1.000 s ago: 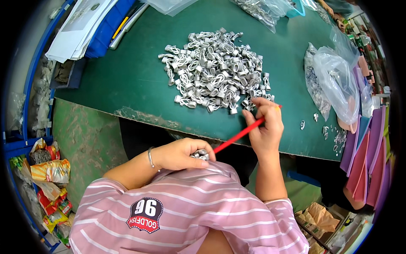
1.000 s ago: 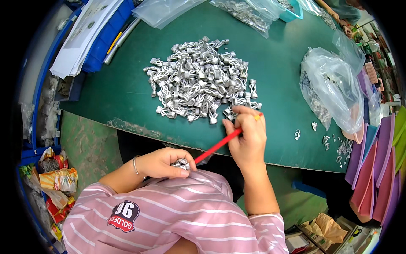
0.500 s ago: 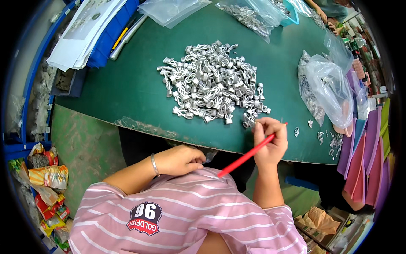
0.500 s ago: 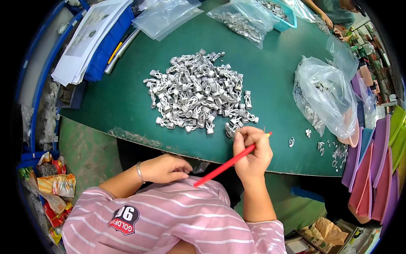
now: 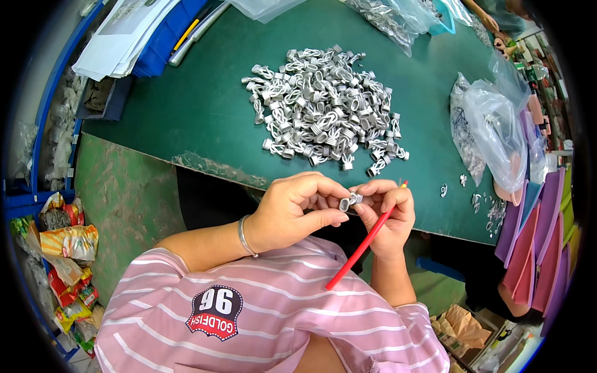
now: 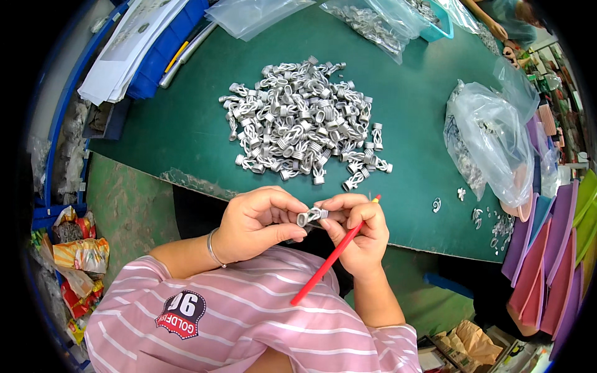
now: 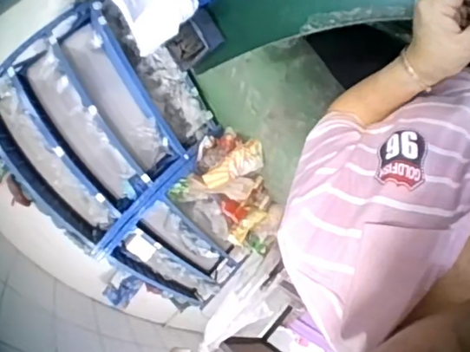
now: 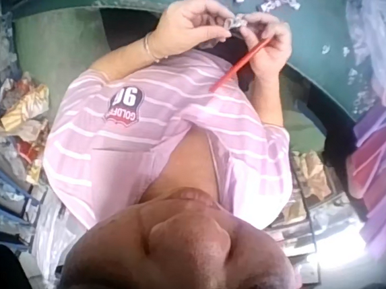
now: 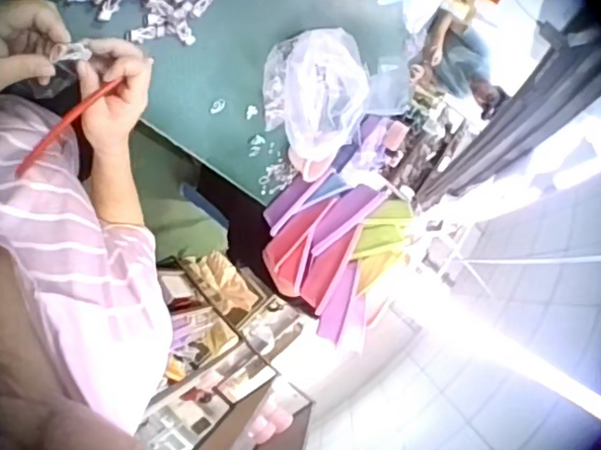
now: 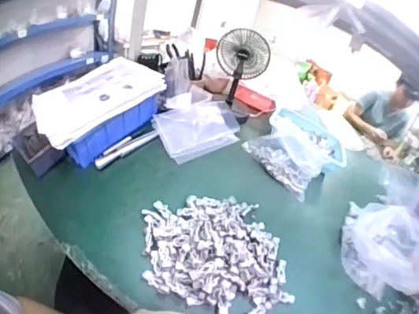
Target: The person picks up small silver components by hand from a pile on a green table, looks at each one, and occasionally marks them with a red pencil before placing them into a separate group.
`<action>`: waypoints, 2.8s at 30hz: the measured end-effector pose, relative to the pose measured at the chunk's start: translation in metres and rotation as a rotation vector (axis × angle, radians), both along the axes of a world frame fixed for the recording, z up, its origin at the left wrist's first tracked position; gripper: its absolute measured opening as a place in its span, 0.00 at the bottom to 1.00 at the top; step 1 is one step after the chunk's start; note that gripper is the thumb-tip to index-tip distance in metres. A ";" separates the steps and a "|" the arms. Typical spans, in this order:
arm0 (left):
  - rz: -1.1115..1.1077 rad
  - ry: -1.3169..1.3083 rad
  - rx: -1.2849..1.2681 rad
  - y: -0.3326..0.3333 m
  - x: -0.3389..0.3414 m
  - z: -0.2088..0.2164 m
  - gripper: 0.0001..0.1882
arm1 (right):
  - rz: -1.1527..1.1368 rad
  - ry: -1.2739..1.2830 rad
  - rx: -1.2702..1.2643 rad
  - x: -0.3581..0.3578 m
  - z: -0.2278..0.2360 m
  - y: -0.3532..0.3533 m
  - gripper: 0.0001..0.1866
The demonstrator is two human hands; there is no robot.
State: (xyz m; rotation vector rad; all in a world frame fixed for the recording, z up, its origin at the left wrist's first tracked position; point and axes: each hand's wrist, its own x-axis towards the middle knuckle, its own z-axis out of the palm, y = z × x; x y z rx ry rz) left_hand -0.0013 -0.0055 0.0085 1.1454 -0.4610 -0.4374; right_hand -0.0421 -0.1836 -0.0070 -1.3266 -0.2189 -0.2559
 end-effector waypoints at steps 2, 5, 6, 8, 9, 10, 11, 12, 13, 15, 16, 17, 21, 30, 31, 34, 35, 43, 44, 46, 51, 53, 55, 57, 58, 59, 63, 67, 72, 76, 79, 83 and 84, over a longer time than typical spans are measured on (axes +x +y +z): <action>0.023 0.156 -0.017 0.002 -0.003 0.000 0.11 | -0.072 -0.090 -0.106 0.000 0.001 0.001 0.17; -0.023 0.383 -0.010 0.005 0.000 0.001 0.10 | -0.182 -0.201 -0.230 -0.002 0.006 0.005 0.20; -0.048 0.458 -0.001 0.005 0.002 0.001 0.10 | -0.208 -0.240 -0.285 -0.002 0.009 0.006 0.20; -0.094 0.535 -0.008 0.003 0.003 -0.002 0.11 | -0.220 -0.302 -0.373 -0.001 0.014 0.009 0.22; -0.110 0.577 -0.029 0.003 0.003 -0.004 0.11 | -0.203 -0.332 -0.423 0.000 0.015 0.009 0.22; -0.127 0.619 -0.049 0.002 0.003 -0.006 0.12 | -0.186 -0.363 -0.472 0.002 0.018 0.010 0.22; -0.127 0.703 -0.070 0.001 0.002 -0.002 0.12 | -0.126 -0.397 -0.487 0.003 0.023 0.012 0.21; -0.131 0.780 -0.093 0.000 0.004 0.005 0.12 | -0.023 -0.374 -0.440 0.003 0.030 0.013 0.20; -0.134 0.857 -0.115 -0.001 0.006 0.009 0.12 | -0.056 -0.393 -0.477 0.003 0.030 0.011 0.19; -0.201 0.885 -0.196 0.005 0.008 0.001 0.11 | -0.227 -0.367 -0.635 0.007 0.023 0.003 0.18; -0.236 0.902 -0.236 0.008 0.008 -0.002 0.10 | -0.370 -0.314 -0.757 0.011 0.016 -0.005 0.17; -0.214 0.862 -0.180 0.006 0.008 0.000 0.06 | -0.455 -0.253 -0.891 0.019 0.015 -0.012 0.17; -0.179 0.722 -0.110 0.003 0.005 0.000 0.07 | -0.475 -0.176 -1.064 0.033 0.009 -0.020 0.17; -0.067 0.347 0.094 -0.004 0.000 -0.005 0.15 | -0.180 0.270 0.172 0.005 0.016 -0.009 0.13; -0.052 0.352 0.083 -0.005 -0.001 -0.003 0.14 | -0.111 0.247 0.216 0.002 0.012 -0.006 0.13; 0.033 0.113 0.177 -0.002 -0.001 0.001 0.10 | 0.052 0.197 0.322 0.000 0.004 0.001 0.13; 0.065 0.053 0.166 -0.002 -0.001 0.003 0.08 | 0.045 0.163 0.279 -0.001 0.001 0.003 0.14; 0.042 0.253 0.073 0.003 -0.001 -0.001 0.12 | -0.201 -0.215 -0.238 -0.004 0.007 0.013 0.20; -0.009 0.431 0.034 0.004 0.000 0.001 0.12 | -0.234 -0.254 -0.280 -0.005 0.010 0.014 0.20; -0.064 0.479 -0.035 0.003 0.000 -0.005 0.13 | -0.228 -0.303 -0.334 -0.005 0.014 0.017 0.23; -0.153 0.630 -0.137 0.006 0.001 -0.005 0.12 | -0.249 -0.323 -0.456 0.003 0.023 -0.001 0.18; -0.164 0.663 -0.199 0.005 0.001 -0.005 0.12 | -0.512 -0.224 -0.674 0.021 0.019 -0.012 0.14; -0.173 0.699 -0.294 0.006 0.001 -0.009 0.12 | -0.595 -0.112 -0.864 0.038 0.018 -0.028 0.13; -0.193 0.803 -0.377 0.007 0.004 -0.007 0.14 | -0.590 -0.100 -1.001 0.051 0.017 -0.032 0.12; -0.203 0.856 -0.419 0.007 0.006 -0.006 0.15 | -0.542 -0.061 -1.035 0.055 0.015 -0.033 0.13; -0.179 0.891 -0.408 0.005 0.008 -0.002 0.12 | -0.546 -0.060 -1.049 0.056 0.012 -0.033 0.13; -0.147 0.736 -0.341 0.006 0.006 -0.007 0.06 | -0.525 -0.145 -1.069 0.053 0.007 -0.037 0.15; -0.126 0.641 -0.110 0.004 0.005 -0.005 0.08 | -0.525 -0.241 -0.875 0.040 0.008 -0.027 0.16; -0.126 0.599 0.020 -0.004 0.007 0.002 0.15 | -0.333 -0.221 -0.533 0.015 0.016 -0.002 0.16; -0.031 0.371 0.148 -0.001 0.006 0.002 0.11 | -0.199 -0.100 -0.268 0.005 0.012 0.003 0.16; 0.048 0.011 0.248 0.003 0.006 0.001 0.11 | -0.077 0.155 0.085 0.001 0.015 0.007 0.14; 0.061 -0.246 0.213 0.003 0.007 0.007 0.14 | 0.094 0.183 0.341 0.002 0.006 0.006 0.14; 0.054 -0.264 0.217 0.003 0.008 0.009 0.14 | 0.141 0.147 0.404 0.003 0.002 0.007 0.14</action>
